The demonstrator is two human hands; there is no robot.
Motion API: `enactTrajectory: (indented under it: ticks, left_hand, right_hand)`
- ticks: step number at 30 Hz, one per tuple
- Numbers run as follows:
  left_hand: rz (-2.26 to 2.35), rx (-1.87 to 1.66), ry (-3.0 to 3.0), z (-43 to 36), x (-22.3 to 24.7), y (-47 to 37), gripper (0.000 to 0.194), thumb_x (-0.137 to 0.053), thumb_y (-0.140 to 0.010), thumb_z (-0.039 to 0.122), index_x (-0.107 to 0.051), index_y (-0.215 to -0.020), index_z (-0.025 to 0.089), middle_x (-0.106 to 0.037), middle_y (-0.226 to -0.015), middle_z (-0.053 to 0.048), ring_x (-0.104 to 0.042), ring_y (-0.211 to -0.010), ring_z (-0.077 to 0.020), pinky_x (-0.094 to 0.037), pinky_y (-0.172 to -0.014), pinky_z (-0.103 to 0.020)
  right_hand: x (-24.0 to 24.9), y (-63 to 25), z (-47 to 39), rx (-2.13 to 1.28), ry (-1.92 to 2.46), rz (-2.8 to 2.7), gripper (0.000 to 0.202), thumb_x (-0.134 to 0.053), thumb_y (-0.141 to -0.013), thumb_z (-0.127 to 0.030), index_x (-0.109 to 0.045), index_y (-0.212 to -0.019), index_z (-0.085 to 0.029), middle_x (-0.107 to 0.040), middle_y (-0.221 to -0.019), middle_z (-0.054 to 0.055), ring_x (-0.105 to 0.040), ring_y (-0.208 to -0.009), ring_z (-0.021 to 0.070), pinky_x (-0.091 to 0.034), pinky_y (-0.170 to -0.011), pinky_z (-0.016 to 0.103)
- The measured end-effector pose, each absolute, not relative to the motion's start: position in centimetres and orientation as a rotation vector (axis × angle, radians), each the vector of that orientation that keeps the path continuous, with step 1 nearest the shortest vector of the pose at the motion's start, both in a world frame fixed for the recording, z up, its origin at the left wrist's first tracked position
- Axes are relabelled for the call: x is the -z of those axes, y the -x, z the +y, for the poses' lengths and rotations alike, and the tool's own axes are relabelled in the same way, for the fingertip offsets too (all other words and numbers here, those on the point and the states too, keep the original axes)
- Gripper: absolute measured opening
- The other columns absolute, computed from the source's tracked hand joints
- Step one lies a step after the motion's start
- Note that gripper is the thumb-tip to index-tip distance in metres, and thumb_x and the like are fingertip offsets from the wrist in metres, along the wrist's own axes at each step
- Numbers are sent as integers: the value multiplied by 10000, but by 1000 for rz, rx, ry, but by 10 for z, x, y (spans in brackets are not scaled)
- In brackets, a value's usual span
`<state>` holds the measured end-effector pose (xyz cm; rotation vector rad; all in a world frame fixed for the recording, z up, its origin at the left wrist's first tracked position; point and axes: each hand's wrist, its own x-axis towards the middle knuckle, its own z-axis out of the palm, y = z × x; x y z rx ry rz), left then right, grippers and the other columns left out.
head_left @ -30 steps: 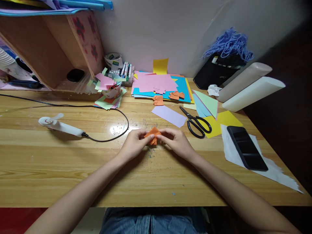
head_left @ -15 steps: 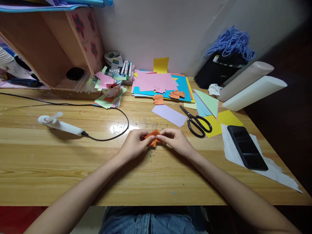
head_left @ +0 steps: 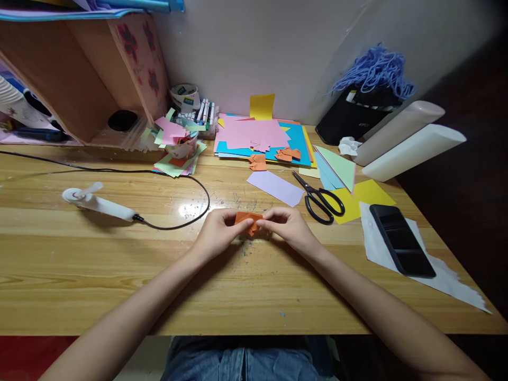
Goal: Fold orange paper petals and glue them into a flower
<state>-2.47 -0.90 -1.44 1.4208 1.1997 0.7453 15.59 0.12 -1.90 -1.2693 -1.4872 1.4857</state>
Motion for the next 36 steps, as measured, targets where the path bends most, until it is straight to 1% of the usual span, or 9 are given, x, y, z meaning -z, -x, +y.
enactTrajectory:
  ticks: [4, 10, 15, 20, 22, 24, 27, 32, 36]
  left_hand:
    - [1195, -711, -1377, -7, 12, 28, 292, -583, -727, 376, -652, -701, 94, -632, -631, -35, -523, -546, -102, -362, -510, -200]
    - [1208, -666, -1362, -6, 14, 30, 273, -605, -714, 364, -671, -691, 101, -624, -600, -22, -490, -497, -78, -336, -481, -185]
    - [1226, -660, -1383, -7, 14, 30, 271, -616, -702, 362, -672, -657, 101, -620, -580, -22, -487, -486, -81, -329, -472, -188]
    - [1177, -668, -1367, -7, 12, 29, 280, -591, -721, 377, -659, -679, 109, -630, -623, -30, -507, -514, -86, -350, -487, -191]
    - [1218, -666, -1409, -7, 13, 29, 297, -588, -720, 386, -635, -637, 104, -608, -595, -26, -488, -504, -84, -330, -471, -189]
    - [1265, -656, -1461, -7, 13, 29, 324, -587, -715, 402, -606, -592, 102, -575, -553, -17, -457, -483, -80, -299, -448, -188]
    - [1246, -648, -1466, -7, 12, 28, 323, -584, -716, 405, -601, -600, 103, -564, -548, -11, -447, -477, -78, -293, -444, -186]
    - [1171, -653, -1372, -8, 9, 26, 273, -604, -698, 371, -623, -652, 102, -610, -609, -30, -496, -512, -92, -346, -479, -195]
    - [1238, -687, -1417, -7, 8, 27, 289, -597, -700, 383, -601, -618, 106, -579, -575, -15, -468, -508, -91, -334, -483, -203]
  right_hand:
    - [20, -158, 3, -1463, 1274, -1462, 215, -691, -655, -343, -640, -679, -136, -621, -615, 13, -535, -536, 102, -424, -535, 236]
    - [22, -158, 2, -1487, 1284, -1484, 221, -681, -669, -341, -609, -646, -133, -617, -600, 13, -542, -528, 102, -431, -534, 240]
    - [19, -155, 1, -1487, 1275, -1491, 233, -676, -674, -342, -579, -624, -136, -603, -575, 11, -545, -510, 107, -435, -520, 244]
    - [19, -154, 0, -1498, 1276, -1498, 228, -670, -682, -349, -589, -684, -136, -624, -623, 22, -569, -551, 116, -449, -557, 250]
    - [20, -154, -1, -1546, 1258, -1512, 226, -690, -662, -336, -581, -702, -143, -635, -662, 22, -583, -589, 118, -451, -580, 245]
    - [19, -154, -2, -1554, 1252, -1548, 231, -699, -653, -333, -567, -676, -145, -630, -660, 16, -581, -594, 116, -442, -573, 234]
    - [17, -154, -3, -1469, 1269, -1616, 253, -648, -706, -362, -554, -625, -142, -585, -591, 4, -537, -548, 104, -409, -535, 225]
    - [17, -153, -2, -1409, 1242, -1660, 306, -512, -812, -381, -549, -623, -143, -542, -575, -3, -501, -550, 100, -396, -557, 230]
    - [21, -152, -4, -1514, 1223, -1693, 260, -553, -785, -375, -558, -662, -146, -577, -634, 4, -522, -591, 106, -408, -578, 228]
